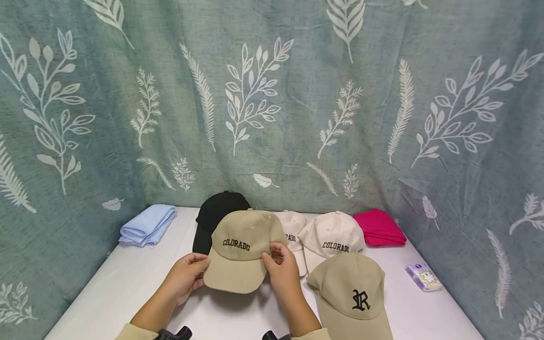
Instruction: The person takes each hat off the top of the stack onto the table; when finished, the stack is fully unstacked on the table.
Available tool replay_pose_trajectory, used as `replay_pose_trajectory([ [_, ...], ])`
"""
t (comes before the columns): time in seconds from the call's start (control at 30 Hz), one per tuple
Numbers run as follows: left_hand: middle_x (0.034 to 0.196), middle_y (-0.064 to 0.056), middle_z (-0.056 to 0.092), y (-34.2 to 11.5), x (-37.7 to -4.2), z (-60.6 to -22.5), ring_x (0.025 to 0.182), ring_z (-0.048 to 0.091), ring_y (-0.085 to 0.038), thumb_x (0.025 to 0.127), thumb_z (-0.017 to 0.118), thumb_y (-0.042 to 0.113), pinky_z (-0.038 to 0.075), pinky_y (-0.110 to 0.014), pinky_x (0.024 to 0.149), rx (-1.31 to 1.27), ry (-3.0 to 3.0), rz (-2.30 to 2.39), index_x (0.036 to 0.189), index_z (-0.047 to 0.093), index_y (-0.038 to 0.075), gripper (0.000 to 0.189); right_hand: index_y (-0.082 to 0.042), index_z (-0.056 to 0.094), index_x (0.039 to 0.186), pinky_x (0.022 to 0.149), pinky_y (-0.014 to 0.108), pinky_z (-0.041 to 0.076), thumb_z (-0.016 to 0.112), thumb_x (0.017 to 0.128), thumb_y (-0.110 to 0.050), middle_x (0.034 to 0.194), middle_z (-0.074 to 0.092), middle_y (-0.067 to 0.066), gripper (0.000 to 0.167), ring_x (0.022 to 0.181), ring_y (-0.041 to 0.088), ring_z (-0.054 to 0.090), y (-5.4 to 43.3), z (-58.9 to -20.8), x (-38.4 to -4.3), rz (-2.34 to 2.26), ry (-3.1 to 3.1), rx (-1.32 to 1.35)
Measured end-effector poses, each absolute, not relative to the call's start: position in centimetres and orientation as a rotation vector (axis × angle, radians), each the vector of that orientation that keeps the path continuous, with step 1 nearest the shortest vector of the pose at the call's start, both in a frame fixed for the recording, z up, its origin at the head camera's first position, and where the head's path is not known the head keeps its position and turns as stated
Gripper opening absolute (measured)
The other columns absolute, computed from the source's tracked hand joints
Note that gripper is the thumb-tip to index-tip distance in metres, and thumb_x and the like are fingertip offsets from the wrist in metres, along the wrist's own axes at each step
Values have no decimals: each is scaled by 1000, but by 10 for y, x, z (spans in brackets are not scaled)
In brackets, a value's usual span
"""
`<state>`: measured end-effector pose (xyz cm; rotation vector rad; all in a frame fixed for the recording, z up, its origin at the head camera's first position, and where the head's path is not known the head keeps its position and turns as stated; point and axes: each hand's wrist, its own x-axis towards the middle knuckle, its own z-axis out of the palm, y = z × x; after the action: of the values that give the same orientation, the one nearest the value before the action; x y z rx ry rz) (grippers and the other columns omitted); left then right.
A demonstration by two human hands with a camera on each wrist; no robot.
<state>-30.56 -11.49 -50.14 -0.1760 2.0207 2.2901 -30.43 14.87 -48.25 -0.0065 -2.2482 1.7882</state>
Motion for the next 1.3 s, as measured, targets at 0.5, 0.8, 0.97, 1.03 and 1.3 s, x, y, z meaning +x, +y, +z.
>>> replay_pose_trajectory([
  [0.5, 88, -5, 64, -111, -309, -502, 73, 67, -13, 99, 70, 15, 62, -28, 65, 67, 1958, 2159, 136, 49, -6, 48, -5, 70, 119, 76, 24, 53, 78, 94, -17, 113, 67, 16, 29, 88, 16, 63, 167, -482, -298, 1666, -2255, -93],
  [0.8, 89, -4, 65, -103, -302, -497, 73, 67, -10, 96, 70, 12, 58, -22, 61, 170, 1867, 2134, 143, 42, -5, 57, -2, 68, 118, 70, 21, 53, 76, 95, -11, 109, 64, 16, 26, 82, 13, 62, 178, -479, -290, 1691, -2220, -109],
  [0.97, 89, -3, 63, -98, -297, -499, 75, 68, -11, 95, 70, 12, 59, -22, 62, 197, 1842, 2120, 142, 41, -3, 57, -1, 67, 115, 69, 20, 53, 76, 94, -8, 108, 61, 16, 24, 80, 11, 62, 182, -479, -285, 1690, -2203, -101],
  [1.03, 88, -3, 63, -95, -294, -499, 75, 68, -11, 96, 70, 12, 59, -22, 62, 204, 1829, 2111, 142, 40, -3, 57, 0, 67, 114, 67, 20, 53, 75, 94, -7, 109, 59, 17, 23, 78, 10, 62, 184, -479, -282, 1687, -2193, -97],
  [1.3, 88, -2, 63, -87, -284, -498, 75, 69, -12, 96, 70, 14, 59, -22, 62, 249, 1779, 2064, 142, 37, -2, 59, -2, 67, 109, 63, 18, 51, 76, 92, -7, 118, 44, 13, 21, 75, 3, 59, 192, -482, -269, 1631, -2198, -170],
])
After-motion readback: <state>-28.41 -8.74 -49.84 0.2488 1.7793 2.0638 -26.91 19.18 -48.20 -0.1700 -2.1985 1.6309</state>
